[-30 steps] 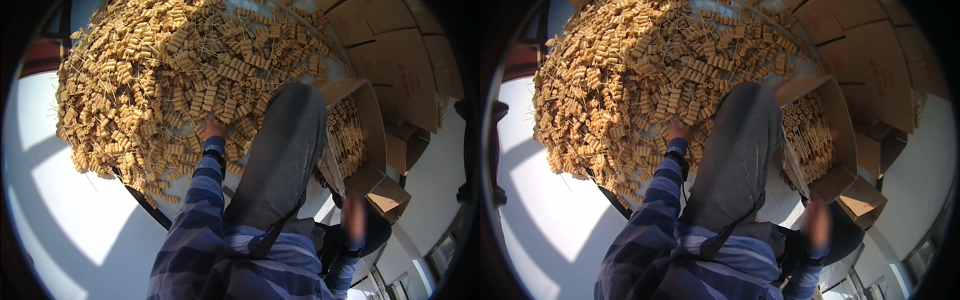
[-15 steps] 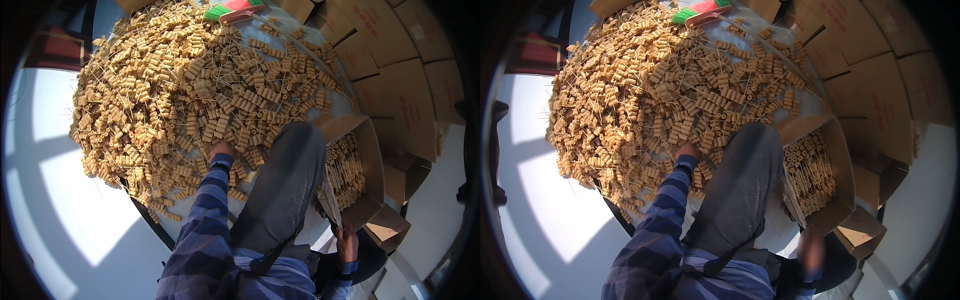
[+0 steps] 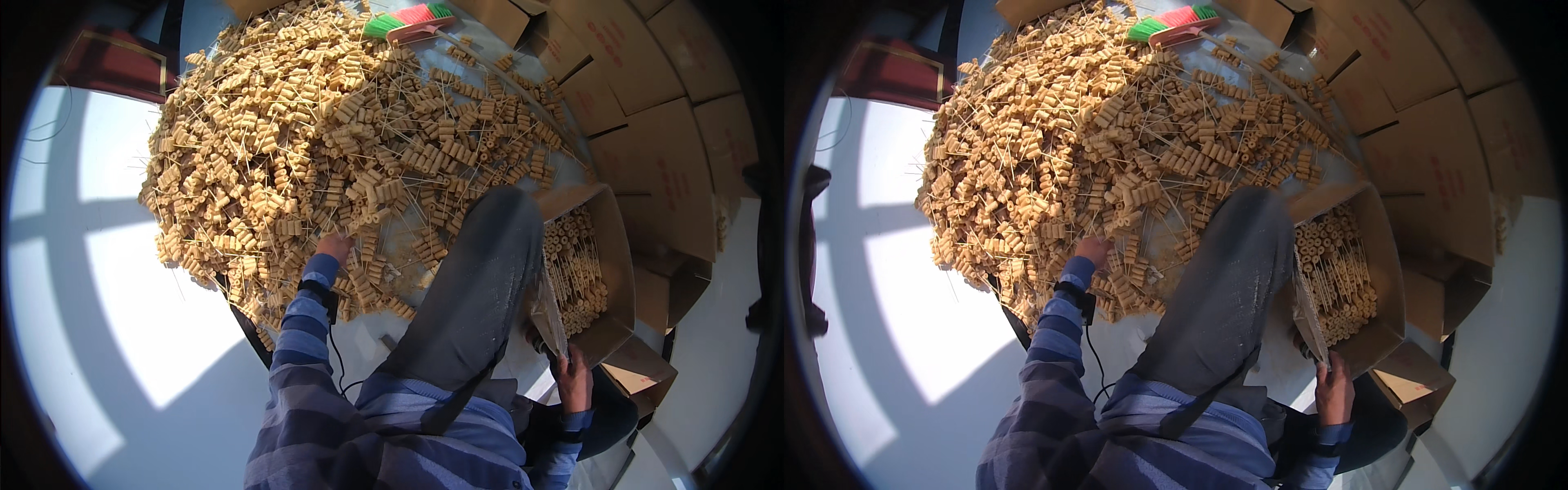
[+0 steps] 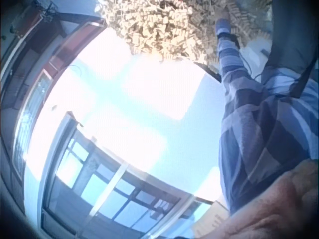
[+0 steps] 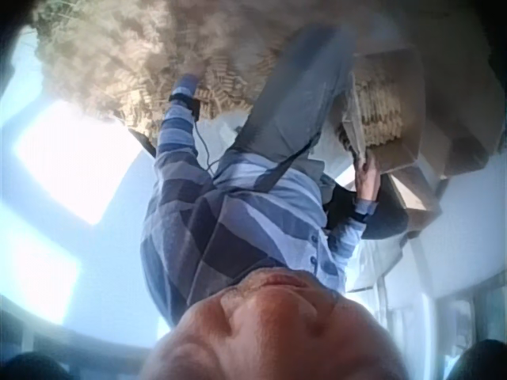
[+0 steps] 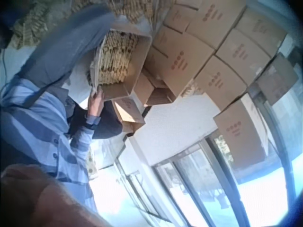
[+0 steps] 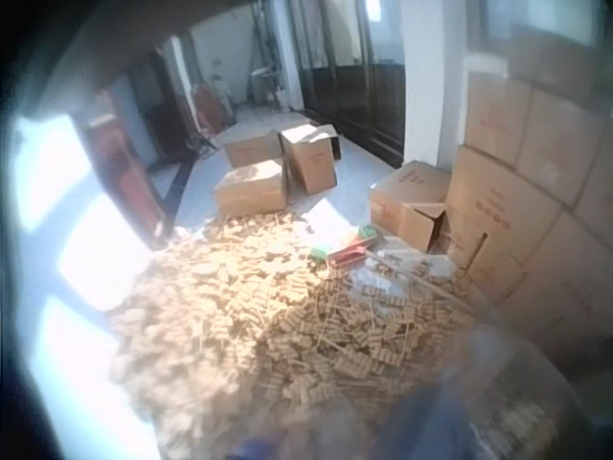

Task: The person assembles small ring-shaped snacks onto wooden skewers, gathers them into bundles, and places them into a cardboard box. The person then covers the box with a plastic sheet and uses a broom to sweep loose snacks on the floor.

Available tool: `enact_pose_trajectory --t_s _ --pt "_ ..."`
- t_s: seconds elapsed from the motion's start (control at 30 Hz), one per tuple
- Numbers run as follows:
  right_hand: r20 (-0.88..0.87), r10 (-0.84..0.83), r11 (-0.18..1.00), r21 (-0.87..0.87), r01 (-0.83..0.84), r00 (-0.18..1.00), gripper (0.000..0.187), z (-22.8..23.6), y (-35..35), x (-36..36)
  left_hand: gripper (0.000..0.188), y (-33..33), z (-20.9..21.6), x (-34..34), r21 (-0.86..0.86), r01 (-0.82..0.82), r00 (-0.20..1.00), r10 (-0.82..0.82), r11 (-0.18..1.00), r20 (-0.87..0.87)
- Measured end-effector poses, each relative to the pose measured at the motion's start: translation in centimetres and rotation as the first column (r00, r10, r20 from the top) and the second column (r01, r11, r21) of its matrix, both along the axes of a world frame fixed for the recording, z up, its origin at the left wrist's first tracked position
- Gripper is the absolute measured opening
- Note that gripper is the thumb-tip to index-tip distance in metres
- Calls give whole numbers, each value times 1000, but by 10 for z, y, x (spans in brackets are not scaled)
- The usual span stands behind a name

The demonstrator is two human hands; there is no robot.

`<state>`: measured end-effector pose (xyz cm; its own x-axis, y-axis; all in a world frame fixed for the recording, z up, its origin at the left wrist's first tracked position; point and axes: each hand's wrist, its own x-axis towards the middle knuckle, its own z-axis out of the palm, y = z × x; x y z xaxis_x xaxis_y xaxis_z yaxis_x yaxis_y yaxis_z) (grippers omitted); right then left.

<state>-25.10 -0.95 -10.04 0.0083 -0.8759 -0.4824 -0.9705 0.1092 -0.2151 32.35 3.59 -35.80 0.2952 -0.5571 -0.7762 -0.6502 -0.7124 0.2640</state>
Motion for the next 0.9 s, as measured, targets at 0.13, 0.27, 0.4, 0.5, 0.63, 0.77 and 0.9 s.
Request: enact_pose_trajectory --t_s 0.13,0.27,0.4,0.5,0.63,0.77,0.9 --pt "138 -47 999 16 45 989 34 4 -6 5 28 18 69 32 -171 540 817 -464 824 343" --pt "299 9 995 -93 20 954 31 23 -17 24 27 5 168 35 1 -676 560 515 736 -650" --pt "602 -88 991 -26 130 794 32 60 -23 60 37 -14 257 1 30 -619 348 308 785 -886" --pt "781 -72 997 52 50 620 33 89 -23 99 36 -22 301 -45 -8 -466 276 137 885 -951" --pt "912 -36 965 138 -223 409 49 109 -26 154 36 -37 332 -113 -14 -214 116 11 977 -993" --pt "893 -359 749 449 -487 271 58 101 -26 186 33 -46 343 -160 64 38 183 56 997 -981" --pt "850 -520 736 496 -461 86 55 92 -10 178 26 -48 337 -188 137 213 212 91 967 -973"
